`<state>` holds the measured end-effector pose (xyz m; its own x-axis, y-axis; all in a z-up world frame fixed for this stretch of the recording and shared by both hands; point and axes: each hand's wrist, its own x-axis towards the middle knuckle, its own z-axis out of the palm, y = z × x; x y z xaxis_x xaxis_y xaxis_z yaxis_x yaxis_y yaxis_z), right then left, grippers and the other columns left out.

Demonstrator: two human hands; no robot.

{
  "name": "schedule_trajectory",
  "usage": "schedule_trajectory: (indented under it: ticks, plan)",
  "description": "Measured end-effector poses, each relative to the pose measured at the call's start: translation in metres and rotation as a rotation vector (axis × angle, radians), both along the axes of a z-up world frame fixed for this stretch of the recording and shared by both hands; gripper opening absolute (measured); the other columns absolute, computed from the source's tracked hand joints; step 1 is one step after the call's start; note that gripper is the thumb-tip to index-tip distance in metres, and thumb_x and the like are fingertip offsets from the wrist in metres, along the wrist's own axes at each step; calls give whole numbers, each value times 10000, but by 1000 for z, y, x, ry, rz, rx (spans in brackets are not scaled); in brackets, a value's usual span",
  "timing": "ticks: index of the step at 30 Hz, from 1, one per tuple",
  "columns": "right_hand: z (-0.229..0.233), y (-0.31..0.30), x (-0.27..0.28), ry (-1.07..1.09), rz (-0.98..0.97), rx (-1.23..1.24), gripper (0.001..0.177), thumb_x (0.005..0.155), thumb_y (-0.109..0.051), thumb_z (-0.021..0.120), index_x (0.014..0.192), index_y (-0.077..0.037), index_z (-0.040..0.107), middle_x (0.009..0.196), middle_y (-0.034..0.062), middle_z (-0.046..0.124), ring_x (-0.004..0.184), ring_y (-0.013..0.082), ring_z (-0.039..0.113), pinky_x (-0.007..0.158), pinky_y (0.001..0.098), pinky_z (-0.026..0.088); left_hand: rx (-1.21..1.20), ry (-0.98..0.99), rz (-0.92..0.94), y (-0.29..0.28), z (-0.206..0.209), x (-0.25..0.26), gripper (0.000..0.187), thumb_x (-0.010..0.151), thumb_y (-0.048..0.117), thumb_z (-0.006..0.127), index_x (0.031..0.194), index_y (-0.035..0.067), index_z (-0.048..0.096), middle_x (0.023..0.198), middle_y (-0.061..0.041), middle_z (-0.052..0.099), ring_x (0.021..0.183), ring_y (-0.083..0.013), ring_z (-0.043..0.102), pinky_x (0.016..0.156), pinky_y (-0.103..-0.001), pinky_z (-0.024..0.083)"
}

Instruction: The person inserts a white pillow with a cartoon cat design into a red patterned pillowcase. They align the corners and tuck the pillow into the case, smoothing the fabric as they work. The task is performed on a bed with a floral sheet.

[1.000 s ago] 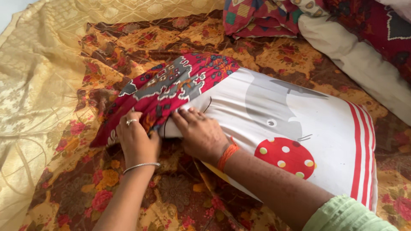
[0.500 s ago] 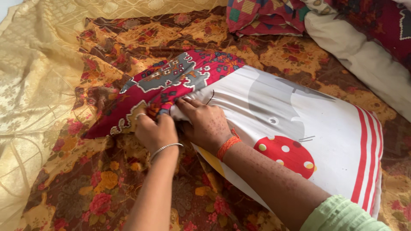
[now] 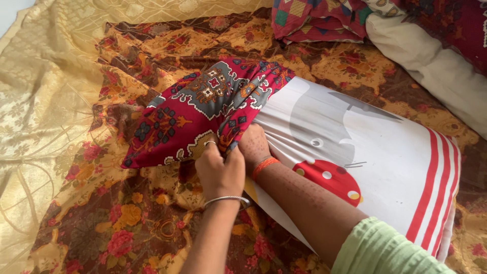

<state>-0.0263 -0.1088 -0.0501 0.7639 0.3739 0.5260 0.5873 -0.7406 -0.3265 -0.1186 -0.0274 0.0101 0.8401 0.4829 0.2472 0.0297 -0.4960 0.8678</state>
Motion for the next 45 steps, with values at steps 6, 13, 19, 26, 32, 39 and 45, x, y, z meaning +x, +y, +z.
schedule_trajectory:
  ticks: [6, 13, 19, 26, 32, 39, 45]
  plan:
    - [33, 11, -30, 166, 17, -119, 158, 759, -272, 722, 799, -124, 684, 774, 141, 702, 738, 382, 698, 644, 505, 545, 130, 96, -255, 51, 10, 3, 448, 870, 409, 668, 1075, 12, 697, 954, -247, 740, 928, -433, 707, 783, -502, 536]
    - [53, -38, -42, 25, 345, 100, 559, 702, -314, 759, 1204, -84, 669, 1197, 193, 653, 1134, 384, 592, 986, 505, 463, 5, 345, -166, 91, 30, 19, 457, 839, 397, 740, 1072, 6, 704, 917, -171, 726, 896, -354, 683, 822, -454, 544]
    - [51, -87, -4, -78, 37, -156, 384, 897, -304, 653, 1239, -135, 695, 1321, 135, 649, 1350, 354, 509, 1171, 543, 307, 548, 13, -180, 101, -12, 73, 611, 918, 418, 703, 1352, 7, 576, 1379, -300, 522, 1275, -490, 473, 1093, -548, 374]
    - [51, -114, 66, 341, -353, -150, 510, 884, -485, 583, 1185, -99, 727, 1293, 192, 666, 1318, 369, 534, 1159, 571, 315, 649, 443, -236, 34, 14, 105, 912, 907, 764, 373, 1556, 125, 336, 1636, -247, 188, 1523, -496, 55, 1169, -704, -35]
    - [50, -131, 122, 734, -518, -51, 715, 869, -669, 532, 1191, -58, 721, 1265, 227, 675, 1215, 408, 620, 1073, 525, 424, 786, 579, -470, -30, 66, 114, 1305, 698, 913, 571, 1578, 38, 169, 1633, -241, 118, 1529, -412, 69, 1164, -697, 3]
    - [36, -149, 153, 742, -491, -59, 816, 749, -748, 622, 1039, 1, 769, 1133, 263, 724, 1090, 405, 682, 952, 478, 518, 954, 511, -363, -44, 54, 129, 1023, 816, 779, 583, 1536, 94, 340, 1570, -142, 329, 1461, -393, 290, 1152, -728, 162]
    - [33, -163, 150, 811, -394, 325, 712, 680, -601, 778, 1105, -29, 775, 1062, 168, 798, 977, 286, 760, 891, 386, 580, 1026, 366, -296, -29, 33, 149, 515, 987, 481, 525, 1344, 113, 575, 1441, -123, 463, 1354, -390, 443, 1058, -686, 355]
